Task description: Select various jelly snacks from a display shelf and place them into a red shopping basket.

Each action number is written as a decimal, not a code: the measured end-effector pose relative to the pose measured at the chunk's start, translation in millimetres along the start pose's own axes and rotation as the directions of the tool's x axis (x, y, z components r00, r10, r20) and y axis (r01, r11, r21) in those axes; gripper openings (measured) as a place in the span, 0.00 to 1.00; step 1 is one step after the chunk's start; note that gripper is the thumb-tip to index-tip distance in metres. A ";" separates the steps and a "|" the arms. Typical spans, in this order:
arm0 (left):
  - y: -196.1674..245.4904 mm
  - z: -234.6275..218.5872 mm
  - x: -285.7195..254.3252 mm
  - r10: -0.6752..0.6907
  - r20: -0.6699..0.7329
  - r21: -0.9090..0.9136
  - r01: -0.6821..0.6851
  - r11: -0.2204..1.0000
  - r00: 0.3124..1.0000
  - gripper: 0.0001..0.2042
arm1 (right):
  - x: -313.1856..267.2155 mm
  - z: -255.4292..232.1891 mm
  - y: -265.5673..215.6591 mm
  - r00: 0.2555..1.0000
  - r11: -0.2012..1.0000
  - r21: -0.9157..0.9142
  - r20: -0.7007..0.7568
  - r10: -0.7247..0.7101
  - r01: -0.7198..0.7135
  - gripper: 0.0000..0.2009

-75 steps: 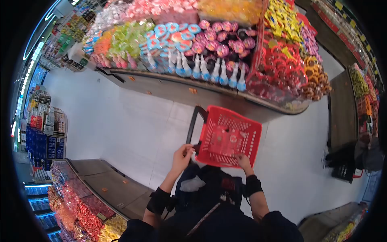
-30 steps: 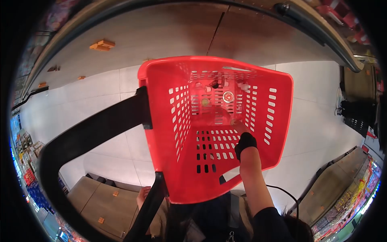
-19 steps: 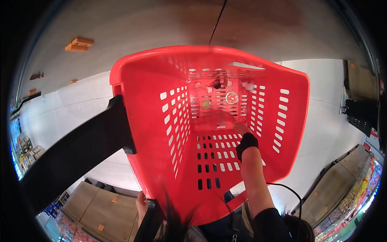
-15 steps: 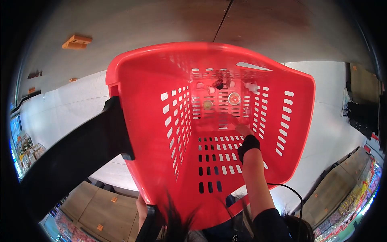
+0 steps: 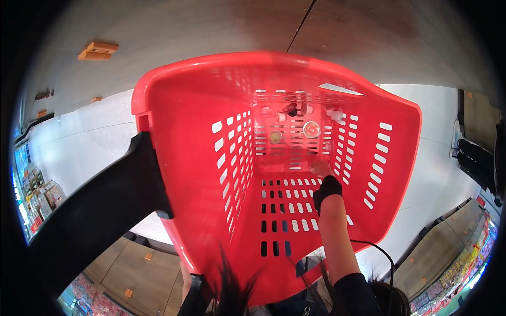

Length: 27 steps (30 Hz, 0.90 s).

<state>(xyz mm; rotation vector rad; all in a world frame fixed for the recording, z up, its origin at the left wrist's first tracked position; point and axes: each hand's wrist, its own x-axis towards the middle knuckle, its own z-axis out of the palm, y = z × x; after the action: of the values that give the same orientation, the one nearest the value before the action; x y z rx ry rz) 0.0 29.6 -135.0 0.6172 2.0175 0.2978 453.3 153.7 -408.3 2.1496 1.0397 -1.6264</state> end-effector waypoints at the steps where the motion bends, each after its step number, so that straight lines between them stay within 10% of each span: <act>1: 2.1 -2.9 -4.2 0.001 -0.001 0.009 -0.001 1.000 1.000 0.09 | 39.3 -20.7 -57.6 1.000 1.000 0.009 -0.003 0.005 -0.005 0.18; 10: 48.6 -48.6 -78.3 0.012 -0.041 -0.005 -0.013 1.000 0.999 0.10 | -22.2 -27.7 -93.0 0.964 0.989 0.072 -0.245 -0.105 0.126 0.15; 12: 63.3 -65.9 -98.5 0.169 -0.083 0.081 -0.162 0.983 0.982 0.10 | -52.0 -40.8 -115.9 0.987 0.999 -0.020 -0.157 0.046 -0.050 0.17; 13: 70.5 -75.1 -108.6 0.179 -0.096 0.075 -0.172 0.982 0.979 0.10 | -7.2 -29.0 -78.6 0.984 0.989 0.090 0.123 -0.129 0.119 0.17; 16: 58.6 -98.7 -131.8 0.256 -0.123 -0.272 -0.280 0.921 0.959 0.10 | 22.4 -3.1 -46.6 0.987 0.784 0.615 0.059 -0.149 0.082 0.18; 17: 61.5 -109.0 -140.5 0.323 -0.173 -0.110 -0.344 0.932 0.931 0.10 | -85.8 -28.8 -125.2 0.947 0.822 0.471 -0.188 -0.261 0.320 0.07; 18: 68.5 -118.6 -150.6 0.391 -0.214 0.056 -0.388 0.920 0.895 0.09 | -161.6 -58.8 -176.1 0.997 0.559 0.827 -0.031 -0.064 0.061 0.07; 19: 102.0 -130.6 -171.5 0.314 -0.192 0.084 -0.304 0.949 0.930 0.09 | -53.3 -15.1 -96.0 0.952 0.853 0.434 -0.226 -0.206 0.288 0.07; 20: 107.0 -139.2 -181.2 0.242 -0.218 -0.053 -0.259 0.964 0.945 0.08 | -182.7 -63.8 -172.4 0.956 0.822 0.488 -0.121 -0.269 0.293 0.06; 21: 119.1 -147.8 -192.2 0.229 -0.235 -0.081 -0.254 0.964 0.945 0.08 | -169.5 -54.8 -153.3 0.923 0.584 0.762 -0.047 -0.383 0.281 0.09; 23: 130.4 -165.8 -210.7 0.267 -0.266 -0.089 -0.299 0.950 0.926 0.07 | -224.9 -72.5 -176.4 0.962 0.832 0.487 -0.199 -0.189 0.264 0.15; 27: 163.4 -190.6 -249.4 0.344 -0.318 -0.105 -0.394 0.913 0.883 0.07 | -277.5 -88.4 -195.9 0.906 0.812 0.409 -0.266 -0.330 0.416 0.13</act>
<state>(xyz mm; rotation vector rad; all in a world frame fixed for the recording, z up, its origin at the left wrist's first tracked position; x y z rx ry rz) -15.0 41.1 218.4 0.8960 2.1158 0.8245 353.8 237.9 -82.4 2.5619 1.3123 -2.0570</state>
